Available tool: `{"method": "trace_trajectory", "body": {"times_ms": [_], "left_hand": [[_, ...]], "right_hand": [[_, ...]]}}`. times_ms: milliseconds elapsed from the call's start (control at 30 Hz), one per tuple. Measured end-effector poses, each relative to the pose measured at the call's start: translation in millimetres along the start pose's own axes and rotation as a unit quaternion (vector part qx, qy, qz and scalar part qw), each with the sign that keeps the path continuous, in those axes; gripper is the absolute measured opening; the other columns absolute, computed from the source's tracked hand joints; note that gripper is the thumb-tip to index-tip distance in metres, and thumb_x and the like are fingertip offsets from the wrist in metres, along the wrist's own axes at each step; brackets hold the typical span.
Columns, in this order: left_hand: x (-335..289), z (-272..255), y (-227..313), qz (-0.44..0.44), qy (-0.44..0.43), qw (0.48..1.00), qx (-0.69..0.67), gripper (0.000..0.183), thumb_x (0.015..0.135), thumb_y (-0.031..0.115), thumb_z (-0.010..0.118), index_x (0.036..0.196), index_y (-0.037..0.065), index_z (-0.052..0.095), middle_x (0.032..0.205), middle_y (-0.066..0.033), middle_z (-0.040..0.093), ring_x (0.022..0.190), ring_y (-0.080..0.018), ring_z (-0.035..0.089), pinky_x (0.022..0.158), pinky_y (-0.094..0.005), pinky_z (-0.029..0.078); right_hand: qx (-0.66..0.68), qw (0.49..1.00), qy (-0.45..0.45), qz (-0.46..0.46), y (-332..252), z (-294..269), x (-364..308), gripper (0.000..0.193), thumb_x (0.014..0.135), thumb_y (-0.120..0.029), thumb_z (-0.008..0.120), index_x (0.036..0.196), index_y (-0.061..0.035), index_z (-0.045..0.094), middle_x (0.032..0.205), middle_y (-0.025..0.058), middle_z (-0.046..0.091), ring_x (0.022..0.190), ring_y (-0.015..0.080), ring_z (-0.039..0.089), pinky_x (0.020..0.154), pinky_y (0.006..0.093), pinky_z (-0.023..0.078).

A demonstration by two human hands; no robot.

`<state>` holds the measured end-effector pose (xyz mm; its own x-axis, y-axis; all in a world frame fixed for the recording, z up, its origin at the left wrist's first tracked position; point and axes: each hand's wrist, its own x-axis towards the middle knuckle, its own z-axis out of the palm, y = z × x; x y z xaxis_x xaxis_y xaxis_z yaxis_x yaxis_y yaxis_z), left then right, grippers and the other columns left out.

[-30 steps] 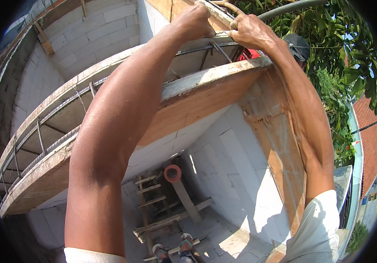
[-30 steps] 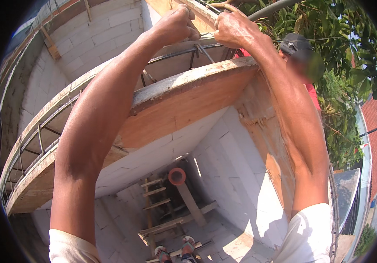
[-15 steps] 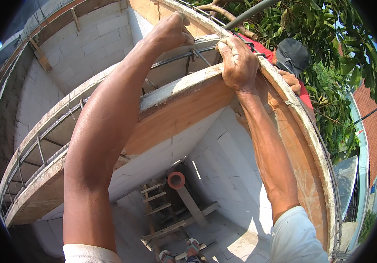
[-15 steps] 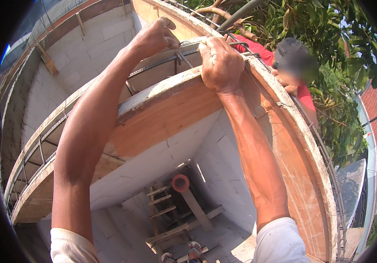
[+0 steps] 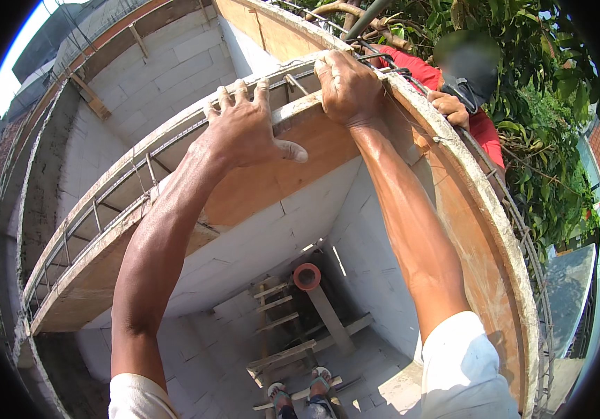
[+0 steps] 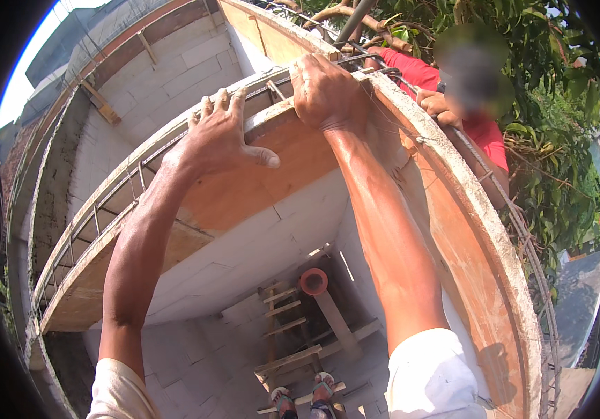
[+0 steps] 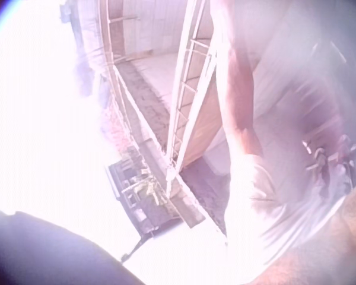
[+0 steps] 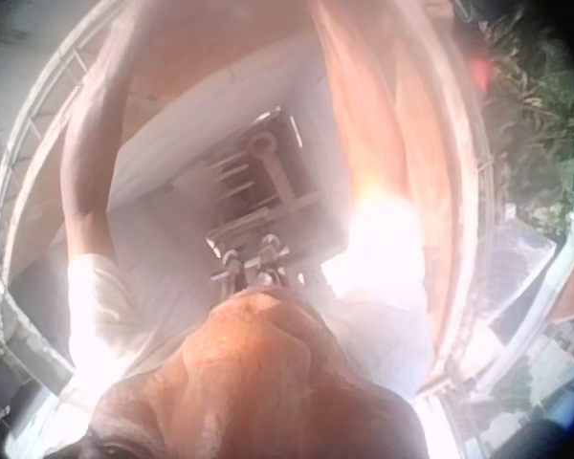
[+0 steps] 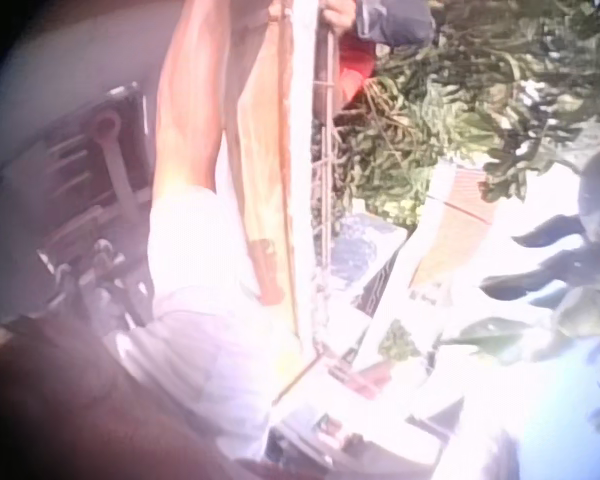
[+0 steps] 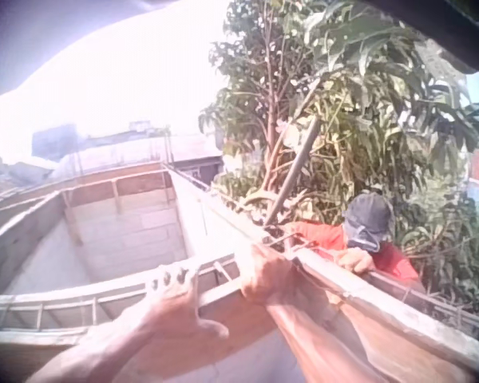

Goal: The person secures a rebar cage inside a wooden concrete form by wrapping and twisting thin wire around the steel bars and formwork by hand.

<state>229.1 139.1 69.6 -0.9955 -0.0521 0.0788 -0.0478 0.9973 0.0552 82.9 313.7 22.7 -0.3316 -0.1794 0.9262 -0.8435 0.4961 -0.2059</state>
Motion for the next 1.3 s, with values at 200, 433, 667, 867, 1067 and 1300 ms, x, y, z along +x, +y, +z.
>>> {"method": "trace_trajectory", "body": {"times_ms": [200, 433, 667, 867, 1067, 1300], "left_hand": [[16.4, 4.8, -5.5, -0.050, -0.019, 0.998, 0.033, 0.153, 0.064, 0.081, 0.089, 0.170, -0.005, 0.020, 0.172, -0.0423, 0.020, 0.161, -0.0624, 0.015, 0.129, -0.0758, 0.008], [29.5, 0.2, 3.7, -0.071, -0.029, 0.997, 0.031, 0.129, 0.069, 0.060, 0.086, 0.170, 0.001, 0.030, 0.173, -0.0381, 0.025, 0.161, -0.0595, 0.020, 0.132, -0.0701, 0.013], [26.5, -1.6, -4.8, -0.015, 0.032, 0.999, 0.020, 0.103, 0.063, 0.049, 0.085, 0.149, -0.001, 0.058, 0.140, -0.0372, 0.053, 0.137, -0.0557, 0.051, 0.115, -0.0656, 0.036], [28.1, -1.3, -5.5, -0.046, 0.017, 0.999, 0.010, 0.105, 0.063, 0.044, 0.085, 0.155, 0.006, 0.054, 0.152, -0.0346, 0.047, 0.145, -0.0577, 0.044, 0.121, -0.0680, 0.030], [20.3, 2.7, -3.0, 0.013, 0.112, 0.994, -0.015, 0.108, 0.063, 0.031, 0.086, 0.163, 0.016, 0.047, 0.162, -0.0176, 0.050, 0.155, -0.0402, 0.044, 0.130, -0.0691, 0.022], [11.7, 8.0, -2.5, 0.146, 0.217, 0.965, 0.011, 0.067, 0.070, 0.017, 0.081, 0.133, 0.001, 0.064, 0.134, -0.0159, 0.063, 0.135, -0.0309, 0.060, 0.121, -0.0581, 0.041]], "right_hand": [[-0.018, 1.000, -0.012, 0.012, -6.6, 7.5, -2.5, 0.020, 0.104, -0.028, 0.064, 0.106, -0.0115, 0.075, 0.103, 0.0126, 0.078, 0.091, 0.0388, 0.075, 0.076, 0.0472, 0.061], [-0.024, 1.000, -0.015, 0.009, -1.2, -0.9, 3.0, 0.022, 0.104, -0.031, 0.065, 0.108, -0.0117, 0.075, 0.103, 0.0125, 0.078, 0.091, 0.0388, 0.075, 0.076, 0.0487, 0.061], [0.024, 0.955, -0.235, 0.177, -31.9, -33.4, 7.7, 0.026, 0.107, -0.025, 0.059, 0.112, -0.0032, 0.072, 0.105, 0.0240, 0.077, 0.100, 0.0469, 0.072, 0.088, 0.0524, 0.058], [0.049, 0.939, -0.234, 0.246, -86.5, -92.6, -29.1, 0.029, 0.111, -0.015, 0.052, 0.127, -0.0004, 0.071, 0.115, 0.0263, 0.077, 0.110, 0.0478, 0.073, 0.093, 0.0535, 0.058], [0.184, 0.830, -0.304, 0.430, -87.6, -171.5, -98.4, 0.029, 0.113, -0.023, 0.059, 0.127, -0.0024, 0.073, 0.082, 0.0007, 0.065, 0.073, 0.0111, 0.060, 0.067, 0.0304, 0.050], [0.398, 0.683, -0.365, 0.493, -88.6, -211.6, -72.7, 0.026, 0.106, -0.023, 0.074, 0.119, -0.0006, 0.077, 0.088, -0.0035, 0.067, 0.076, 0.0061, 0.057, 0.066, 0.0243, 0.045]]}}
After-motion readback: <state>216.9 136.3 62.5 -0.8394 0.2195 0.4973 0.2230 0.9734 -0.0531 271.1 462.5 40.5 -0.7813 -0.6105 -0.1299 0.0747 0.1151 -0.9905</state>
